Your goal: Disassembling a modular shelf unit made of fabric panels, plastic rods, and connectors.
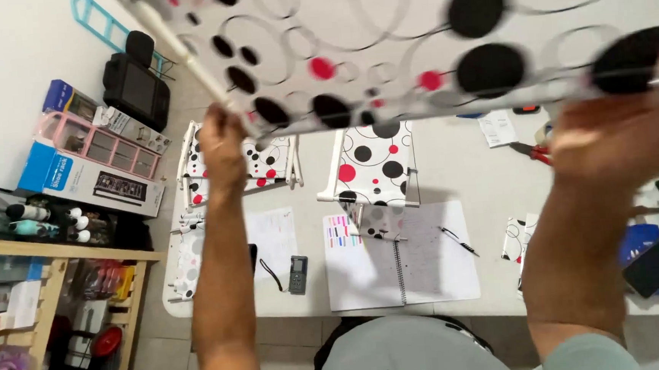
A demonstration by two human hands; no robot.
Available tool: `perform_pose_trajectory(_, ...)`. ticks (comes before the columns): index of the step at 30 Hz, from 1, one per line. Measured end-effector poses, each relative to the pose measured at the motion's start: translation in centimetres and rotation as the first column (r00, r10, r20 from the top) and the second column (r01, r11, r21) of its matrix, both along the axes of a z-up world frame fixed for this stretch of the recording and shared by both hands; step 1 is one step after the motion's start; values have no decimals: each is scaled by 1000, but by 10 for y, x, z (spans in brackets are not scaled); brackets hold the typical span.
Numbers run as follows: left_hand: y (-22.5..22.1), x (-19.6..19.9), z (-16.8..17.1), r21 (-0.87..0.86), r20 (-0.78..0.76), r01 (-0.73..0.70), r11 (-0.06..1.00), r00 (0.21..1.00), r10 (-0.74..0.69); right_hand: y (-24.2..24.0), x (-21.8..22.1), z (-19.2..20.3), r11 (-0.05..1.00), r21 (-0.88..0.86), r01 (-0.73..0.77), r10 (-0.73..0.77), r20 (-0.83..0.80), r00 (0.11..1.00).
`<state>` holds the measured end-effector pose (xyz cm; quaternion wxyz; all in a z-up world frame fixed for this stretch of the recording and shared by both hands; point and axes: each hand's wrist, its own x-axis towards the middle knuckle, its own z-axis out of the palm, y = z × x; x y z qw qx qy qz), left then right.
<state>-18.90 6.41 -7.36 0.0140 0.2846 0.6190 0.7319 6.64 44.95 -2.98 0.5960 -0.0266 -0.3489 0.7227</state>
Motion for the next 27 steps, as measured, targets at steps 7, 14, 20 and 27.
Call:
perform_pose_trajectory(7,-201,31,-127,-136,323,-597,791,728,605,-247,-43,-53,749,81,-657,505,573,646)
perform_pose_trajectory(14,-240,167,-306,119,933,-589,799,342,113,-352,-70,-203,658,-333,-676,721,536,438)
perform_pose_trajectory(20,-192,115,-315,110,892,-477,872,434,125,-359,-87,-284,597,-478,-645,770,566,294)
perform_pose_trajectory(27,-199,5,-327,-46,855,-506,861,425,295,-337,-41,-267,615,-442,-653,599,801,22)
